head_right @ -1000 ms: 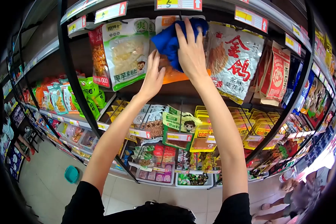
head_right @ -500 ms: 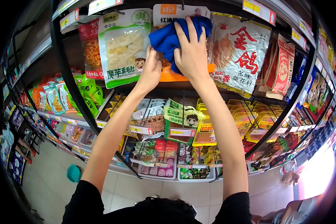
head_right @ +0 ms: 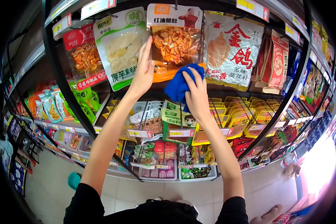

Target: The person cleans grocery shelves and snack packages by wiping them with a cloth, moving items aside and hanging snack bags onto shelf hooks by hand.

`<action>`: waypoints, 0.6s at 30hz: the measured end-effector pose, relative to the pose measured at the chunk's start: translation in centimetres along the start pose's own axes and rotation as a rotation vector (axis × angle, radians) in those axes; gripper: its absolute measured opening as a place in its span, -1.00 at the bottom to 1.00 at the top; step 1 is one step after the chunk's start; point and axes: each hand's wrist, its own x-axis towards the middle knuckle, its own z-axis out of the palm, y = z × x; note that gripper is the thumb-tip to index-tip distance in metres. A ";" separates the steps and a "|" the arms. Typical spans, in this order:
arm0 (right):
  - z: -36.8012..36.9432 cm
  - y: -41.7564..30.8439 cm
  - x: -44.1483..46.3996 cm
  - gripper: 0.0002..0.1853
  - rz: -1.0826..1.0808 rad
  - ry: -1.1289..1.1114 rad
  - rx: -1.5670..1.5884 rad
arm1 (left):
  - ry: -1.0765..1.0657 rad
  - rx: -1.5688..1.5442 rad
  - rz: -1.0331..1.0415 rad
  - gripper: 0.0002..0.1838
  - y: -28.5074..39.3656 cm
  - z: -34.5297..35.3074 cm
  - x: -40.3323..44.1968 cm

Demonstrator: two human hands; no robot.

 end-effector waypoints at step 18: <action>0.1 -3.8 11.3 -0.31 -0.226 0.285 -0.184 | 0.094 -0.348 0.004 -0.23 -1.8 1.4 0.3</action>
